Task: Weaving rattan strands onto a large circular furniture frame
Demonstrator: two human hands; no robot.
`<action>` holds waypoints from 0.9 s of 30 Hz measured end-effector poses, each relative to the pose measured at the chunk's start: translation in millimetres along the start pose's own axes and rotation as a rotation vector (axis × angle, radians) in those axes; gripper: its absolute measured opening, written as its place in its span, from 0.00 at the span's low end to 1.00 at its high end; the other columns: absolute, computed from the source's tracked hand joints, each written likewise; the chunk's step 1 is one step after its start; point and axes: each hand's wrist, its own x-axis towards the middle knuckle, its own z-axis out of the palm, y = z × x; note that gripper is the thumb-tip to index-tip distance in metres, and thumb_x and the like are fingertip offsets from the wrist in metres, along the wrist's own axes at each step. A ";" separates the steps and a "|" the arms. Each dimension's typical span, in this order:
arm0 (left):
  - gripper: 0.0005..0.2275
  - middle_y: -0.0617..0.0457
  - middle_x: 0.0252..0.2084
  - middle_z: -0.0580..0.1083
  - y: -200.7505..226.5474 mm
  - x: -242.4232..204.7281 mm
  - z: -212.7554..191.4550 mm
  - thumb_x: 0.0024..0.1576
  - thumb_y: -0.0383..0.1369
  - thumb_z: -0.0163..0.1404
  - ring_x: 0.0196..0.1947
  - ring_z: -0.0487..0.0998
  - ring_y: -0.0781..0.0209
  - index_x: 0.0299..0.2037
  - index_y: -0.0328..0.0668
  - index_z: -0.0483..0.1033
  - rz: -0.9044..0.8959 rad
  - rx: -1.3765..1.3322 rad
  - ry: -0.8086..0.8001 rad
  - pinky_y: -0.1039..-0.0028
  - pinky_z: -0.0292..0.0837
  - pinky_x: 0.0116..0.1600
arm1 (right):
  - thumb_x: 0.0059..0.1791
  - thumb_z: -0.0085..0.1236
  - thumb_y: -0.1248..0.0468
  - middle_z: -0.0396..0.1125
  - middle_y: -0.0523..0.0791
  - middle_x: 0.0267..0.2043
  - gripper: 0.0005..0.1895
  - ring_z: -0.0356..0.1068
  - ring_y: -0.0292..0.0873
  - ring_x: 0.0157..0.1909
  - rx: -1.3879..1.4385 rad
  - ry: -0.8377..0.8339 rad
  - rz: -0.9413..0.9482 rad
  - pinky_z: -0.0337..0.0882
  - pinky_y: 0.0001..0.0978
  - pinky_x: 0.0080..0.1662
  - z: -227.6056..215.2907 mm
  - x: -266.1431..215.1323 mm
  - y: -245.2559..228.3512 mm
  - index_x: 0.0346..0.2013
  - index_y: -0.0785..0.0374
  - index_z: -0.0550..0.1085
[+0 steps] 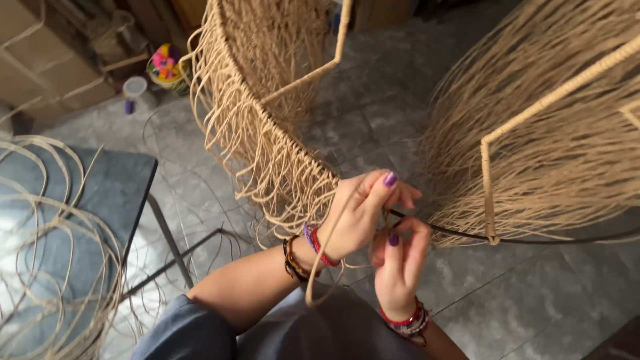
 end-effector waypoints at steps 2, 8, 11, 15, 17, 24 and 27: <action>0.21 0.49 0.27 0.75 -7.7 14.6 1.6 0.67 0.44 0.38 0.33 0.79 0.58 0.26 0.41 0.72 -0.147 -0.177 0.068 0.75 0.74 0.38 | 0.58 0.40 0.60 0.47 0.40 0.17 0.07 0.47 0.34 0.18 -0.003 -0.003 -0.041 0.51 0.27 0.24 6.9 -1.2 4.1 0.45 0.60 0.57; 0.20 0.62 0.17 0.46 -15.6 54.7 -4.5 0.62 0.43 0.39 0.17 0.40 0.69 0.19 0.54 0.46 -0.383 -0.894 0.070 0.73 0.31 0.23 | 0.58 0.40 0.62 0.49 0.39 0.16 0.10 0.48 0.33 0.17 -0.117 0.004 0.052 0.52 0.27 0.23 -0.4 -12.0 19.9 0.49 0.65 0.61; 0.20 0.63 0.17 0.44 -19.8 64.7 -4.9 0.61 0.43 0.40 0.17 0.38 0.69 0.18 0.55 0.46 -0.346 -0.970 0.043 0.72 0.29 0.22 | 0.59 0.40 0.62 0.48 0.39 0.16 0.12 0.46 0.32 0.17 -0.118 -0.010 0.099 0.51 0.27 0.23 0.1 -7.7 15.8 0.45 0.69 0.66; 0.19 0.63 0.17 0.44 -23.0 69.9 -3.0 0.60 0.43 0.39 0.16 0.39 0.68 0.18 0.55 0.47 -0.314 -1.017 0.193 0.71 0.28 0.21 | 0.60 0.39 0.62 0.48 0.40 0.17 0.15 0.45 0.32 0.17 -0.079 -0.028 0.101 0.51 0.26 0.22 1.3 -10.1 14.6 0.40 0.73 0.69; 0.19 0.63 0.17 0.43 -24.4 73.3 -5.1 0.60 0.42 0.39 0.16 0.39 0.69 0.18 0.55 0.47 -0.305 -1.015 0.244 0.71 0.28 0.22 | 0.60 0.39 0.61 0.48 0.39 0.16 0.15 0.45 0.31 0.17 -0.095 -0.031 0.106 0.50 0.26 0.22 1.7 -10.7 16.1 0.39 0.71 0.69; 0.19 0.62 0.16 0.42 -33.8 87.7 -15.3 0.61 0.41 0.38 0.16 0.38 0.68 0.17 0.55 0.45 -0.222 -1.046 0.415 0.72 0.27 0.21 | 0.59 0.40 0.62 0.46 0.36 0.19 0.15 0.45 0.29 0.18 -0.105 -0.058 0.241 0.47 0.23 0.22 -11.4 -27.6 32.8 0.40 0.69 0.72; 0.19 0.62 0.16 0.43 -31.7 94.7 -15.8 0.60 0.41 0.38 0.16 0.38 0.68 0.17 0.55 0.46 -0.229 -1.052 0.447 0.71 0.28 0.22 | 0.59 0.40 0.59 0.46 0.37 0.17 0.16 0.45 0.30 0.18 -0.123 -0.060 0.218 0.51 0.24 0.22 -9.0 -23.3 39.3 0.39 0.69 0.72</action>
